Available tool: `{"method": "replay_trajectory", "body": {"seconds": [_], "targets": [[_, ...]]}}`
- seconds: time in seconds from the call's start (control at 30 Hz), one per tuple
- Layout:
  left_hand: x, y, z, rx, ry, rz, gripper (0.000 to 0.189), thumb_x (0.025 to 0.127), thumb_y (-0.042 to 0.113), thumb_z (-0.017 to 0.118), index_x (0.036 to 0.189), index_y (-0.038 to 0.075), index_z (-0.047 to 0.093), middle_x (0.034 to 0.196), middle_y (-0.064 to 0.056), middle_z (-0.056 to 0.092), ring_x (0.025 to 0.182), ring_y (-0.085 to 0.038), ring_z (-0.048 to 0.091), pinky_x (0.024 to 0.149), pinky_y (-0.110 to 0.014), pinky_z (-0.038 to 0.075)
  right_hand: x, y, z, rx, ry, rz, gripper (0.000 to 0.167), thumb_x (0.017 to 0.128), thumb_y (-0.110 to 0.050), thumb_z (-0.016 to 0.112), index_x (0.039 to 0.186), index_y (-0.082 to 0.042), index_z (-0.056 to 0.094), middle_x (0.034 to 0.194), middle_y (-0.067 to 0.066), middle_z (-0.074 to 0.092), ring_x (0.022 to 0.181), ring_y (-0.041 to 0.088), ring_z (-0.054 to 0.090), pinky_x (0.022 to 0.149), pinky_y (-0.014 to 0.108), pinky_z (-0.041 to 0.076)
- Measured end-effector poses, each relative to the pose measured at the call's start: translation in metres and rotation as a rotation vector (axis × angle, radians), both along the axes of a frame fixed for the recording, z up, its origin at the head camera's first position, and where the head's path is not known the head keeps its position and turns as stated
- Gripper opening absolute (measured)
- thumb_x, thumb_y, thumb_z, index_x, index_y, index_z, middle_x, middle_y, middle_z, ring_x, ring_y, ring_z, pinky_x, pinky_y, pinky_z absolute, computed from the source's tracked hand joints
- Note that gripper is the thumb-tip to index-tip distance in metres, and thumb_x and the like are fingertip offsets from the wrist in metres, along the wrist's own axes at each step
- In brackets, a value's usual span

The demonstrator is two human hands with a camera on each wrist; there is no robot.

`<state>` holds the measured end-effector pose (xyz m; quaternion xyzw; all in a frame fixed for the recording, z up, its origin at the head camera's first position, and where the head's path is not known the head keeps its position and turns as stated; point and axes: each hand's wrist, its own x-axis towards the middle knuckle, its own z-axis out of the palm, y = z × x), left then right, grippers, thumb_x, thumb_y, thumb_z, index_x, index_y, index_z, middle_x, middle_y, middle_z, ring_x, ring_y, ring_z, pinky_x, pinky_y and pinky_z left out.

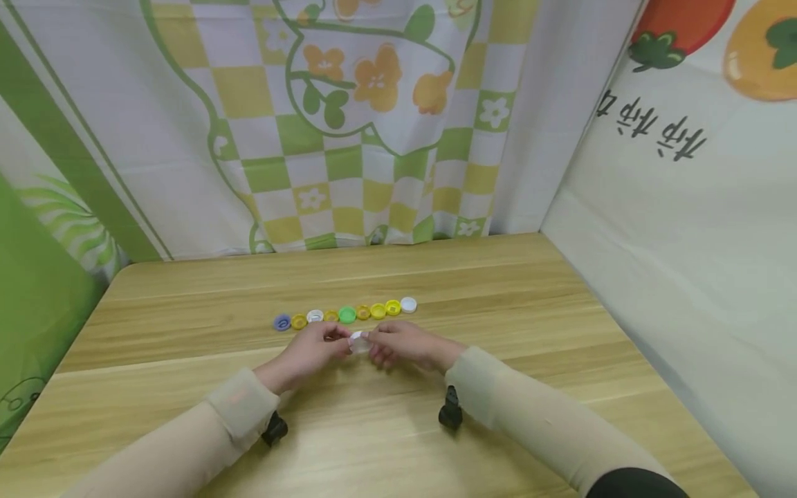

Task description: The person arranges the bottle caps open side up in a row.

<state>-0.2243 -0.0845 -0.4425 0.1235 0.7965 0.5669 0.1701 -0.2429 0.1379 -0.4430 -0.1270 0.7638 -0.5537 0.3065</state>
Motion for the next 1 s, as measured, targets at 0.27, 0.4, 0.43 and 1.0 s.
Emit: {"method": "replay_trajectory", "body": {"seconds": [0.27,0.4,0.43,1.0], "targets": [[-0.014,0.012,0.0,0.103,-0.002,0.0,0.021,0.104,-0.001,0.054,0.115,-0.017,0.061,0.106,-0.021,0.068,0.095,-0.033,0.069,0.088,-0.043,0.06,-0.001,0.003,0.006,-0.009,0.074,-0.151,0.03,0.109,-0.015,0.05,0.117,0.009,0.066,0.096,0.016,0.07,0.082,0.017,0.066,0.072,0.029,0.058],[-0.022,0.019,0.003,0.135,-0.055,0.027,0.021,0.105,0.0,0.054,0.116,-0.017,0.06,0.108,-0.021,0.067,0.094,-0.026,0.068,0.09,-0.043,0.059,-0.005,0.009,0.009,-0.029,0.097,-0.213,0.03,0.108,-0.008,0.051,0.128,0.013,0.061,0.104,0.016,0.069,0.091,0.023,0.067,0.077,0.031,0.059],[-0.024,0.021,0.004,0.143,-0.07,0.034,0.021,0.105,0.0,0.054,0.118,-0.016,0.06,0.108,-0.021,0.067,0.094,-0.026,0.068,0.09,-0.043,0.059,-0.007,0.01,0.01,-0.036,0.105,-0.227,0.031,0.108,-0.007,0.052,0.129,0.014,0.06,0.106,0.016,0.069,0.093,0.025,0.067,0.079,0.032,0.06],[-0.05,0.061,0.008,0.216,-0.146,0.079,0.033,0.107,0.005,0.048,0.129,-0.016,0.059,0.12,-0.021,0.064,0.105,-0.029,0.067,0.099,-0.043,0.055,-0.025,0.04,0.013,-0.058,0.124,-0.412,0.024,0.104,0.001,0.056,0.125,0.013,0.058,0.098,0.014,0.068,0.083,0.016,0.067,0.085,0.039,0.061]]}}
